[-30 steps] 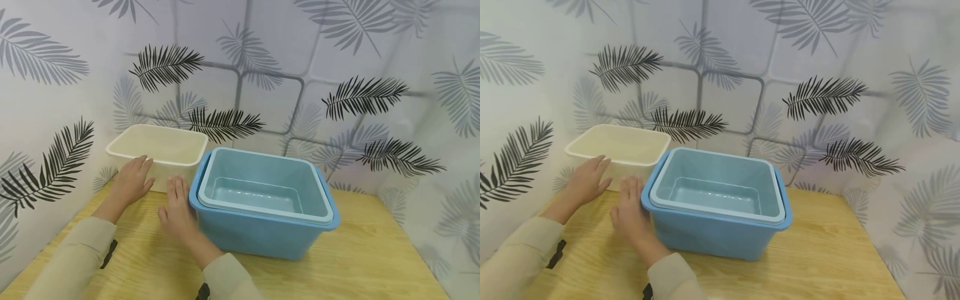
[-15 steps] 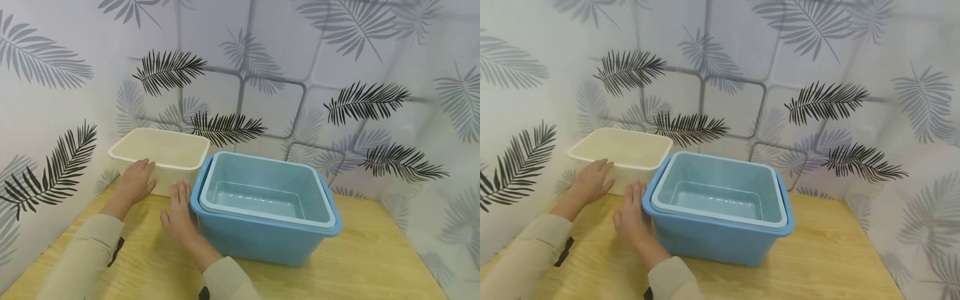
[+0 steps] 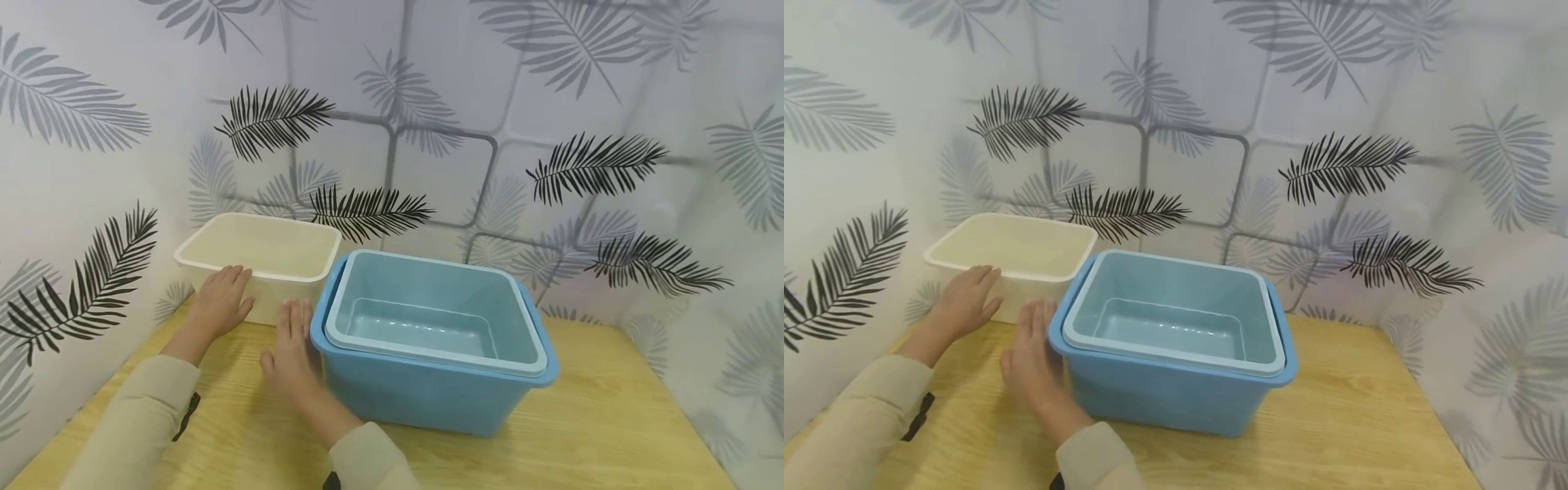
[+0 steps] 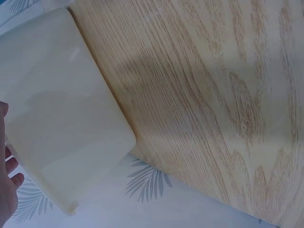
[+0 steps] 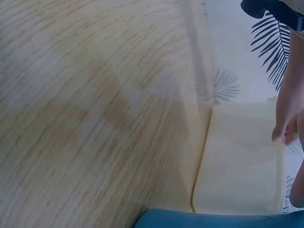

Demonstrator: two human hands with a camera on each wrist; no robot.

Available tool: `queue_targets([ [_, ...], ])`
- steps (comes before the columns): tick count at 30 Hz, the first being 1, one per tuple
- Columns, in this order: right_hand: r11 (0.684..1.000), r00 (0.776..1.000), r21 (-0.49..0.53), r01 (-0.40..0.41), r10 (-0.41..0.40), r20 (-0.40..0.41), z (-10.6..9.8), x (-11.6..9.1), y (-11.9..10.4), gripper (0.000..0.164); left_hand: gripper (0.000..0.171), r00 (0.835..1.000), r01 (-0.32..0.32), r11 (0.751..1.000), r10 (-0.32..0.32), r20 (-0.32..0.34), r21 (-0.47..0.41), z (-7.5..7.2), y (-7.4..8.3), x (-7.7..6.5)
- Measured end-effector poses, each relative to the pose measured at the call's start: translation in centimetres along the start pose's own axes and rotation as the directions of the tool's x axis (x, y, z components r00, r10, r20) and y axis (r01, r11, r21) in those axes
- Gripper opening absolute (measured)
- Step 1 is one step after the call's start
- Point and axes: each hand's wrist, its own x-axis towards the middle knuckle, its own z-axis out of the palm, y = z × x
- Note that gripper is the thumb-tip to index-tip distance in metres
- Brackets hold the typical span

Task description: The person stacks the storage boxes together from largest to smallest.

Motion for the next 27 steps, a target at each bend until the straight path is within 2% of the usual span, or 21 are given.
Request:
queue_targets([
  [8,0.996,0.999,0.08,0.035,-0.032,-0.03,0.7,0.2,0.6,0.071,0.04,0.991,-0.031,1.0,0.031,-0.128,0.001,0.1,0.3,-0.8],
  [13,0.996,0.994,0.037,0.078,-0.074,-0.081,1.2,0.5,0.7,0.067,0.037,0.973,-0.055,0.998,0.055,-0.223,0.007,0.3,0.4,-1.1],
  [18,0.996,0.996,0.064,0.062,-0.058,-0.069,1.3,0.8,0.7,0.065,0.034,0.954,-0.058,0.998,0.063,-0.293,0.027,0.5,0.5,-1.5],
  [23,0.999,0.996,-0.021,0.04,-0.042,-0.075,1.0,0.9,0.8,0.064,0.032,0.922,-0.083,0.993,0.109,-0.372,0.086,0.6,0.4,-1.6],
  [25,0.997,0.996,-0.058,0.042,-0.046,-0.076,0.9,0.9,0.8,0.064,0.034,0.919,-0.083,0.993,0.111,-0.378,0.09,0.6,0.1,-1.6],
  [27,0.998,0.996,-0.052,0.042,-0.046,-0.07,1.0,0.9,0.7,0.065,0.036,0.925,-0.078,0.994,0.102,-0.366,0.08,0.7,-0.2,-1.8],
])
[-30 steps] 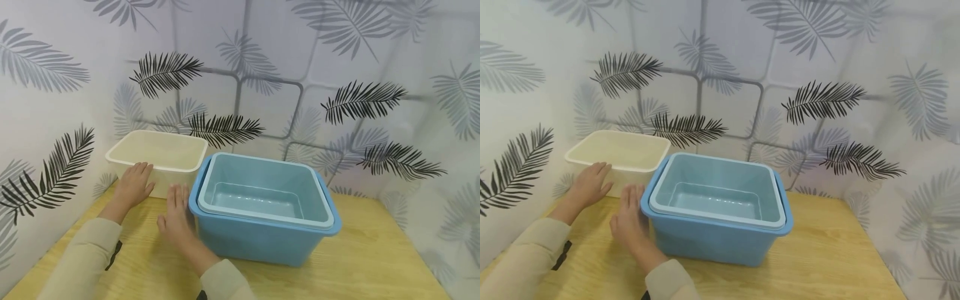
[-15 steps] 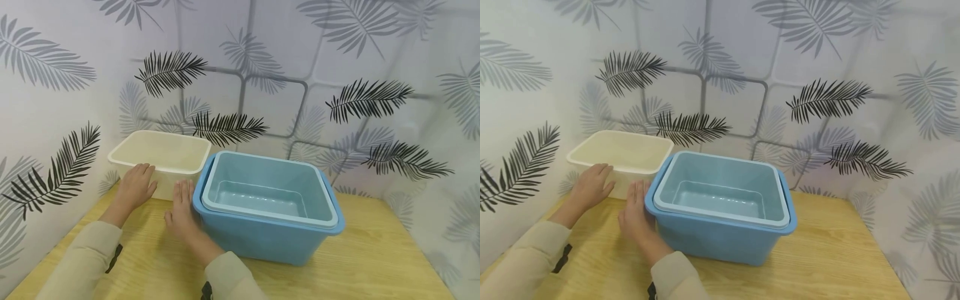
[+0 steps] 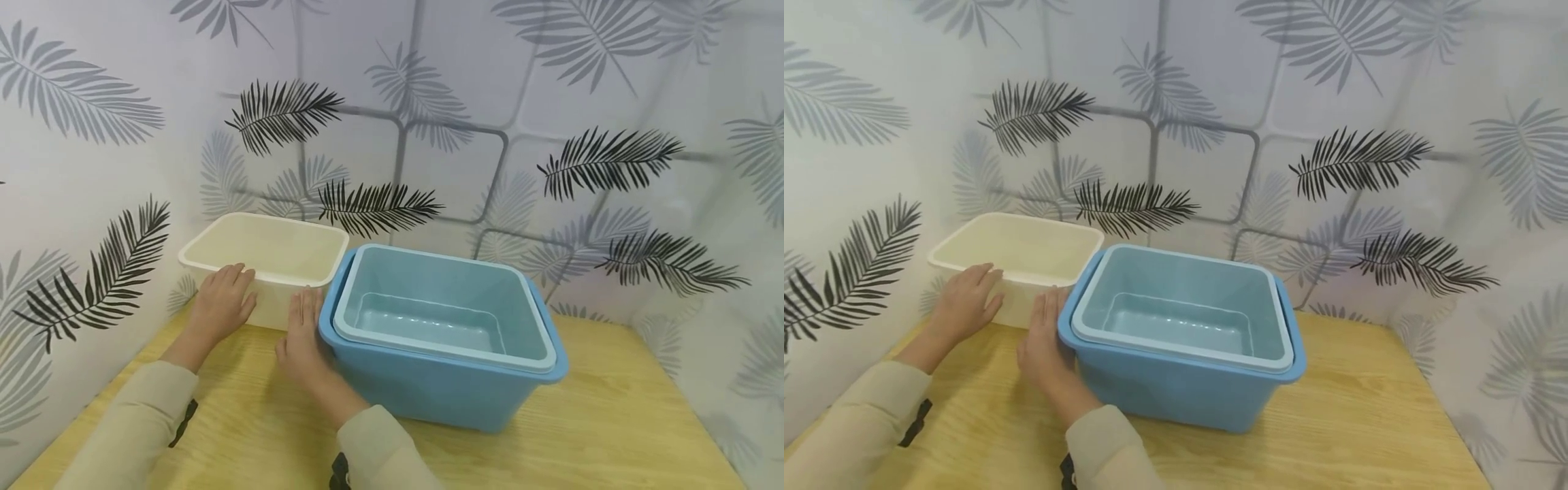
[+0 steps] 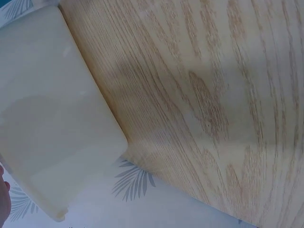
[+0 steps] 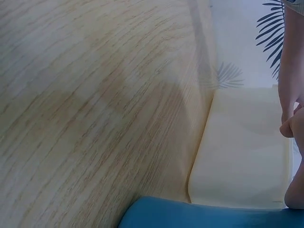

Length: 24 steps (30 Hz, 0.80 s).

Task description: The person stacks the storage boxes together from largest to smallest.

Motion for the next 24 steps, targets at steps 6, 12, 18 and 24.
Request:
queue_targets([
  [6,0.999,0.996,0.0,-0.044,0.044,0.072,0.2,0.5,-0.5,0.065,0.042,0.992,0.059,0.998,-0.055,0.116,-0.035,-0.4,-0.8,-0.7],
  [12,0.983,0.969,-0.128,-0.131,0.154,0.192,-0.1,1.3,-0.8,0.068,0.042,0.981,0.074,0.996,-0.063,0.182,-0.056,-0.8,-0.8,-0.8],
  [18,0.949,0.961,-0.296,-0.113,0.18,0.211,0.0,1.4,-0.5,0.065,0.042,0.987,0.06,0.996,-0.049,0.152,-0.072,-0.7,-0.6,-0.7],
  [24,0.94,0.965,-0.322,-0.11,0.179,0.193,0.3,1.1,-0.4,0.065,0.041,0.993,0.039,0.996,-0.029,0.119,-0.08,-0.7,-0.5,-0.7],
])
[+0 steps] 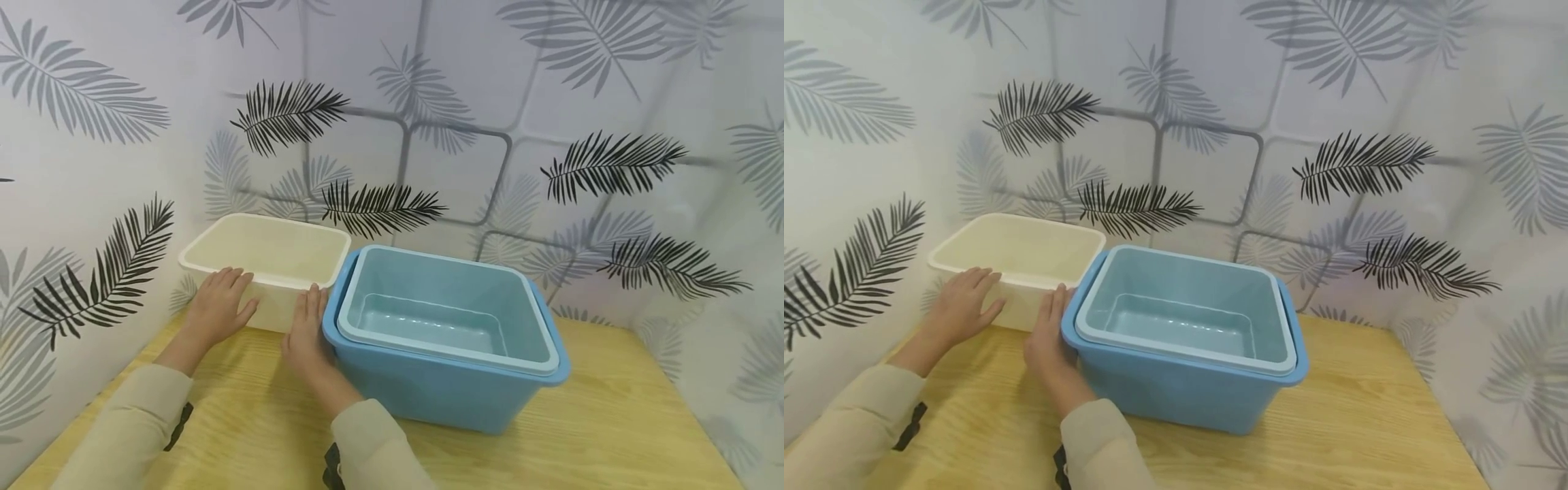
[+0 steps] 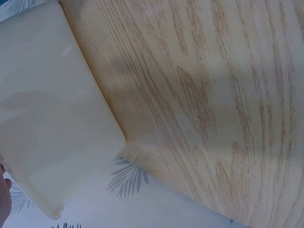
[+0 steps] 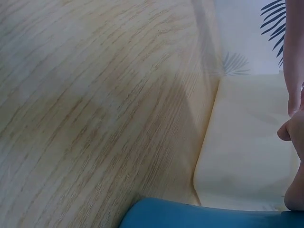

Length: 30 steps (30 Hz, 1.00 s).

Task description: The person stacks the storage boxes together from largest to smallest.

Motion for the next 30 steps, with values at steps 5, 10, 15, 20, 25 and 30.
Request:
queue_targets([
  [5,0.996,1.0,0.092,0.0,0.003,-0.028,0.1,-0.4,-0.2,0.061,0.039,0.999,-0.013,1.0,0.012,-0.049,-0.025,0.1,0.1,-0.3],
  [10,0.99,0.999,0.139,-0.004,0.008,-0.031,-0.1,-0.9,-0.4,0.06,0.037,0.996,-0.007,0.999,0.003,-0.084,-0.042,0.2,0.0,-0.7],
  [15,0.995,0.999,0.104,0.001,0.002,-0.034,-0.2,-1.2,-0.5,0.062,0.037,0.988,-0.045,0.998,0.038,-0.149,-0.046,0.4,-0.2,-1.0],
  [20,1.0,0.999,0.009,0.007,-0.007,-0.036,-0.2,-1.4,-0.2,0.064,0.037,0.98,-0.079,0.995,0.064,-0.189,-0.069,0.7,-0.1,-1.2],
  [25,1.0,0.998,0.012,0.019,-0.018,-0.061,-0.4,-1.6,0.0,0.064,0.041,0.973,-0.1,0.992,0.082,-0.215,-0.074,0.8,-0.1,-1.4],
  [30,0.996,0.995,0.086,0.028,-0.02,-0.093,-0.4,-1.8,-0.1,0.064,0.047,0.966,-0.103,0.993,0.086,-0.245,-0.057,0.9,-0.2,-1.5],
])
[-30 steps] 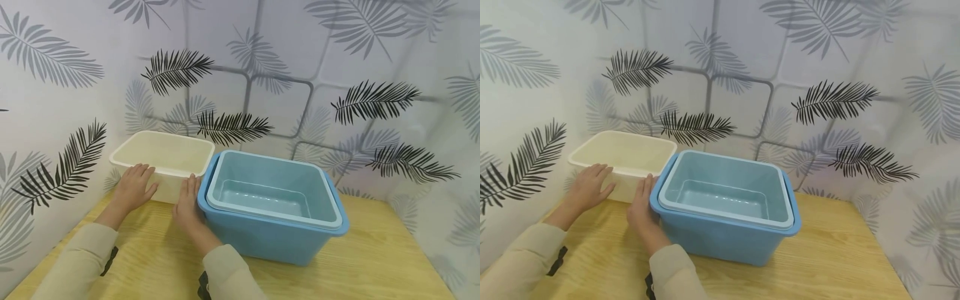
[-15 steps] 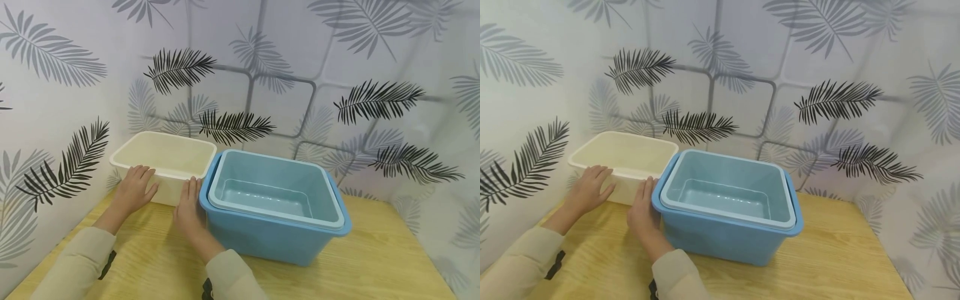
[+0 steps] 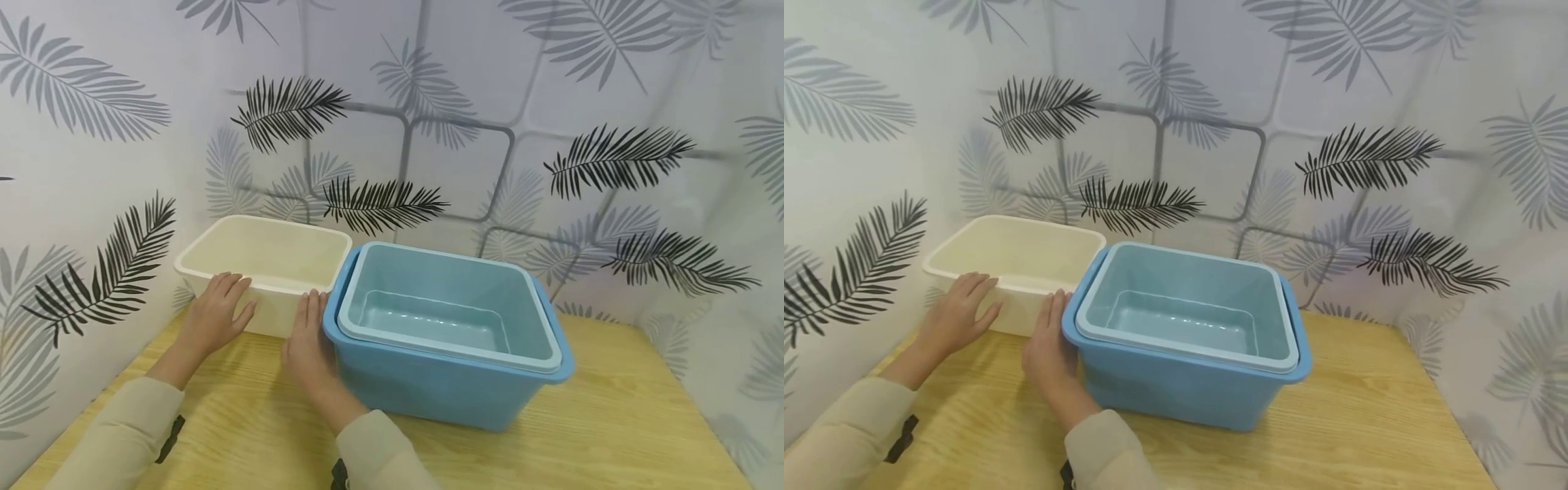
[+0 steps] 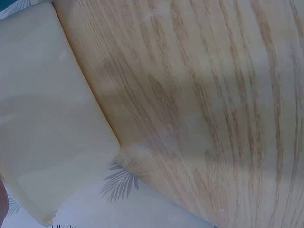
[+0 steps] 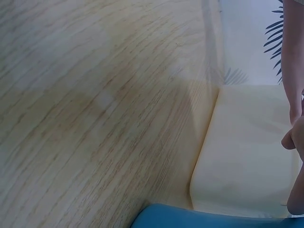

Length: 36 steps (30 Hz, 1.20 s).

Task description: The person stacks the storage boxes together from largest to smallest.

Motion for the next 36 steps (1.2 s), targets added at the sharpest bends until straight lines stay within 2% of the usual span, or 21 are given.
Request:
queue_targets([
  [6,0.999,1.0,-0.046,0.011,-0.012,-0.021,0.1,-0.2,-0.2,0.064,0.045,1.0,-0.01,1.0,0.01,-0.019,-0.008,-0.3,0.2,-0.1],
  [11,0.999,1.0,-0.039,0.009,-0.01,-0.026,0.2,-0.3,-0.4,0.063,0.05,0.999,-0.019,1.0,0.018,-0.035,-0.011,-0.6,0.2,-0.2],
  [14,0.999,1.0,-0.044,-0.002,0.002,-0.001,0.1,-0.3,-0.6,0.064,0.053,0.999,-0.024,1.0,0.023,-0.042,-0.012,-0.8,0.2,-0.4],
  [21,0.99,0.999,-0.14,0.001,0.006,0.047,-0.1,0.2,-0.7,0.064,0.06,0.998,-0.054,0.998,0.054,-0.023,-0.011,-0.7,-0.1,-0.7],
  [24,0.99,0.997,-0.139,-0.008,0.018,0.071,-0.3,0.5,-0.7,0.063,0.064,0.999,-0.04,0.999,0.04,0.004,-0.02,-0.7,-0.7,-0.9],
  [27,0.992,0.994,-0.126,-0.016,0.03,0.107,-0.4,0.9,-0.7,0.063,0.054,0.998,0.011,1.0,-0.01,0.062,-0.012,-1.1,-1.5,-1.0],
  [29,0.992,0.99,-0.126,-0.019,0.036,0.136,-0.5,1.1,-0.7,0.062,0.046,0.992,0.058,0.998,-0.06,0.113,0.016,-1.4,-2.0,-1.2],
  [32,0.984,0.986,-0.176,0.002,0.028,0.167,-0.5,1.2,-0.6,0.062,0.051,0.975,0.116,0.992,-0.124,0.187,0.053,-2.0,-2.4,-1.4],
  [34,0.98,0.984,-0.197,0.011,0.025,0.177,-0.5,1.3,-0.5,0.062,0.052,0.966,0.133,0.989,-0.143,0.214,0.062,-2.3,-2.6,-1.4],
  [36,0.975,0.983,-0.221,0.023,0.018,0.181,-0.6,1.4,-0.4,0.062,0.05,0.965,0.134,0.989,-0.143,0.219,0.057,-2.3,-2.7,-1.4],
])
